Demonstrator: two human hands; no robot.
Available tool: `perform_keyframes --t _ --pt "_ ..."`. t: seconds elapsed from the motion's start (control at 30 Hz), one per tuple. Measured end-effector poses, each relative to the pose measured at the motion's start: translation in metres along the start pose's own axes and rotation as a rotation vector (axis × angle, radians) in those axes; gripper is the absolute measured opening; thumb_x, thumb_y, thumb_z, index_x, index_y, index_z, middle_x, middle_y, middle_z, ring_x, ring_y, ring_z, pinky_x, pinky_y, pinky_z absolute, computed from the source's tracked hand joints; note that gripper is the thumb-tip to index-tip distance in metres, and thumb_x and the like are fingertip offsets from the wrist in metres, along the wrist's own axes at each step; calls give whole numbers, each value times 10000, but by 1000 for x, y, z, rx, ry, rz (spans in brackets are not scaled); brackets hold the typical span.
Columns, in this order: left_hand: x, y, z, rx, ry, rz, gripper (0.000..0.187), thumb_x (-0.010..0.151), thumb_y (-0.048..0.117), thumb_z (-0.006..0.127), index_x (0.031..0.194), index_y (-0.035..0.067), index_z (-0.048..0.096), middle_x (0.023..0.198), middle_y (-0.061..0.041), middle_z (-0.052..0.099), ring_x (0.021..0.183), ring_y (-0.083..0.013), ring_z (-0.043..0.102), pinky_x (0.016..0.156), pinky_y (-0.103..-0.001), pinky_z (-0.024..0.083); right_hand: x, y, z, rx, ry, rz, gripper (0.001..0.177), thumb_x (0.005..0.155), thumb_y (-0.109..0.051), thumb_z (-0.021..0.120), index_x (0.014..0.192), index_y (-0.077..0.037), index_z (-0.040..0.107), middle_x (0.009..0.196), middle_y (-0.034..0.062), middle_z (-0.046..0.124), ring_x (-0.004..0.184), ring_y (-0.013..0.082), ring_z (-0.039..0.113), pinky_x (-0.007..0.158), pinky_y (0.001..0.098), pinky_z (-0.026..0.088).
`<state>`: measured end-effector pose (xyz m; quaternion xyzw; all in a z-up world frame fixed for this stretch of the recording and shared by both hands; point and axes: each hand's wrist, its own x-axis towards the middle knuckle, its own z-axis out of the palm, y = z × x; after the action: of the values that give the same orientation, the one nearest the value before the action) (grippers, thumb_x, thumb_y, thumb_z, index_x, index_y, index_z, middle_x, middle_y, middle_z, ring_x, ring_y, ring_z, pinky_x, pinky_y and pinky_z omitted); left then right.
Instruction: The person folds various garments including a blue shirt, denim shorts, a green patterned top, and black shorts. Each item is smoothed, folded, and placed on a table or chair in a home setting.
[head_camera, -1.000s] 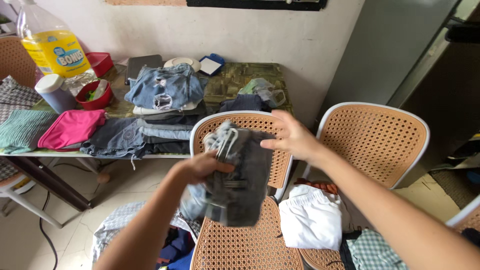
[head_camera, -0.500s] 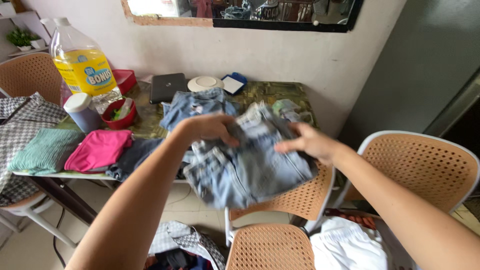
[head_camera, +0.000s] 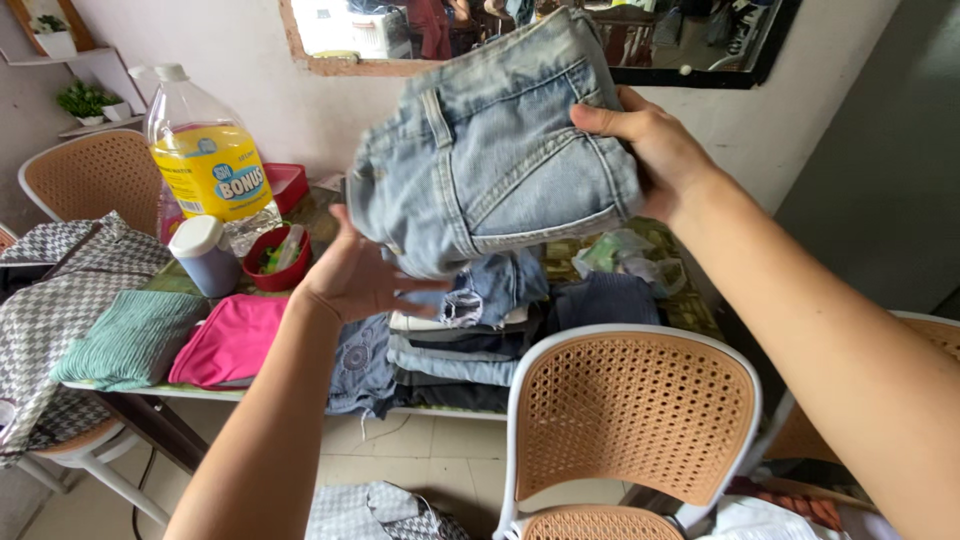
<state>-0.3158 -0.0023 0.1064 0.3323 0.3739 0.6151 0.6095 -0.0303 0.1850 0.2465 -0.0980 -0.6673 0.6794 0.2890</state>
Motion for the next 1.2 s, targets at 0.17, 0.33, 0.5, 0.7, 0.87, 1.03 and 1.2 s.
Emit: perform_keyframes --t 0.17,0.33,0.5,0.7,0.87,1.03,1.2 --pt "4 35 -11 -5 -65 256 1197 671 926 433 1624 247 180 1692 -151 257 1477 -518 339 1087 -777 302 35 6 2 26 -54 -85 785 816 -319 822 1473 -102 451 1229 105 681 1141 258 699 934 413 629" --pt "4 71 -30 85 27 340 1102 723 719 659 1571 137 261 1598 -166 388 1422 -413 443 1055 -774 366 60 17 2 129 -78 -35 807 775 -372 818 1465 -148 464 1193 117 672 1141 317 677 960 461 609" --pt "36 71 -62 225 311 344 636 848 335 811 1295 -50 576 1177 -133 669 1036 -289 666 913 -547 570 84 81 -19 36 212 138 783 733 -427 810 1356 -67 501 1227 173 705 1209 381 680 985 515 600" --pt "93 -21 -110 898 795 109 491 875 301 782 1180 -67 668 1035 -163 760 928 -281 741 797 -414 623 83 207 -42 -548 497 439 752 849 -400 783 1478 -149 455 1495 180 503 1388 319 468 1149 546 363" --pt "110 -49 -137 1063 984 240 593 910 359 762 1343 78 470 1184 -264 660 1104 -383 663 948 -435 525 82 237 -54 -339 253 369 743 817 -237 777 1474 -230 431 1290 181 656 1200 282 634 969 434 538" --pt "114 -31 -133 1042 1035 411 408 942 289 679 1277 132 507 1129 -284 707 1067 -422 691 945 -462 523 105 225 -60 -538 329 27 412 880 -138 768 1280 -47 728 1127 207 746 1025 295 682 864 392 539" --pt "111 -41 -111 1190 980 461 314 1057 394 581 1244 151 653 1186 -248 724 1094 -447 671 936 -486 531 103 241 -53 -861 125 43 634 938 -520 692 1436 -137 601 1499 219 484 1353 355 506 1031 426 453"
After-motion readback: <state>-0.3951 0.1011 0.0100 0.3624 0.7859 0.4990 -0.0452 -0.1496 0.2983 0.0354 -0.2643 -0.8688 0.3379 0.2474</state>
